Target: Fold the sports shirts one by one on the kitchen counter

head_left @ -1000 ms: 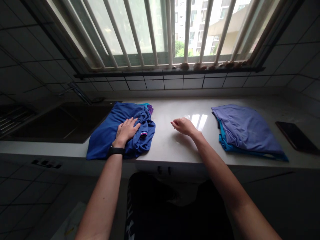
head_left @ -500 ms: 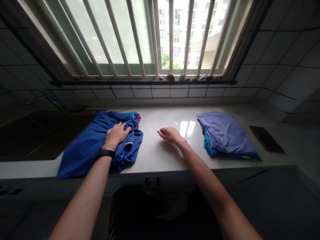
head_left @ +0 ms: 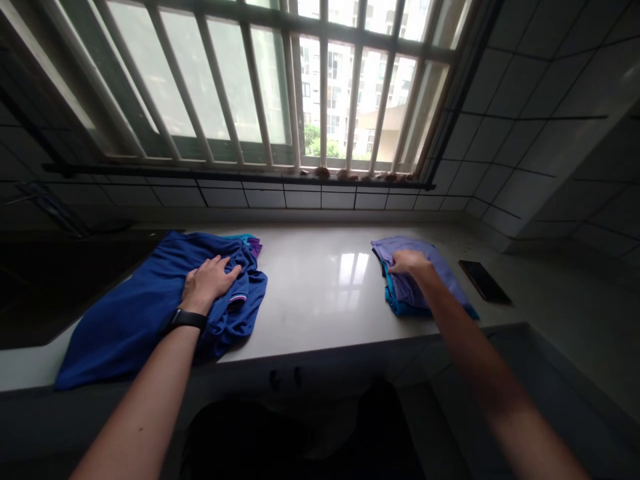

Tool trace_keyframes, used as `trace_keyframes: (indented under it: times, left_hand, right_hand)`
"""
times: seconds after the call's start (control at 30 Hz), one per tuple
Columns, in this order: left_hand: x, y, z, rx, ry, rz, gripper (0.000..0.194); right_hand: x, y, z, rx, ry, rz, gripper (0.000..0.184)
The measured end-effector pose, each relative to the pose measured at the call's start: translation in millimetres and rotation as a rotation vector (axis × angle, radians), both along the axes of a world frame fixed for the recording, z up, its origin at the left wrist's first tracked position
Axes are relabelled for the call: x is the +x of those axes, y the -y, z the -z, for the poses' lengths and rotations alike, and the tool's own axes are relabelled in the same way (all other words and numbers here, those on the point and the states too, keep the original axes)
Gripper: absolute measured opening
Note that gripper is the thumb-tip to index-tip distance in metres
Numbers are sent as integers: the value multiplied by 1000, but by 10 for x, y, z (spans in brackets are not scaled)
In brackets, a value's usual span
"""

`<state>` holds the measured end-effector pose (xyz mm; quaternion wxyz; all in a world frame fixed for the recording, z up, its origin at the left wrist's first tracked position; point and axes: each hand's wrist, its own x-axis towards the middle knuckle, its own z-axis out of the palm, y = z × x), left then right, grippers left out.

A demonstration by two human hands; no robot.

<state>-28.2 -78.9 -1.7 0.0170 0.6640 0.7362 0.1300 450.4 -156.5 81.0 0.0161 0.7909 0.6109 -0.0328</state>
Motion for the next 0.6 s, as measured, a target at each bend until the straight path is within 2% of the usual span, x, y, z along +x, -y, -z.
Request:
trace_keyframes:
  times: [0.1, 0.17, 0.27, 0.33, 0.4, 0.47, 0.53, 0.6]
  left_hand:
    - [-12, -18, 9, 6, 3, 9, 66]
    - [-23, -32, 21, 24, 5, 18, 65]
    - [-40, -57, 53, 25, 10, 15, 67]
    - [-59, -77, 86, 20, 13, 12, 68]
    - [-87, -99, 128, 39, 16, 18, 68]
    - [-116, -119, 166, 66, 16, 29, 66]
    - [-130, -135, 184, 83, 15, 34, 64]
    - [-121, -143, 179, 88, 19, 35, 62]
  right_hand:
    - [126, 32, 31, 24, -2, -33, 9]
    - [171, 30, -27, 101, -23, -23, 13]
    - [211, -22, -198, 412, -192, 33, 16]
    - [166, -88, -339, 610, -415, 14, 12]
    - [13, -163, -503, 671, -696, -133, 18]
    - [-249, -217, -713, 668, -977, -373, 26]
    - [-565, -225, -995, 693, -1148, -602, 31]
    - [-839, -190, -1337, 722, -1244, -738, 34]
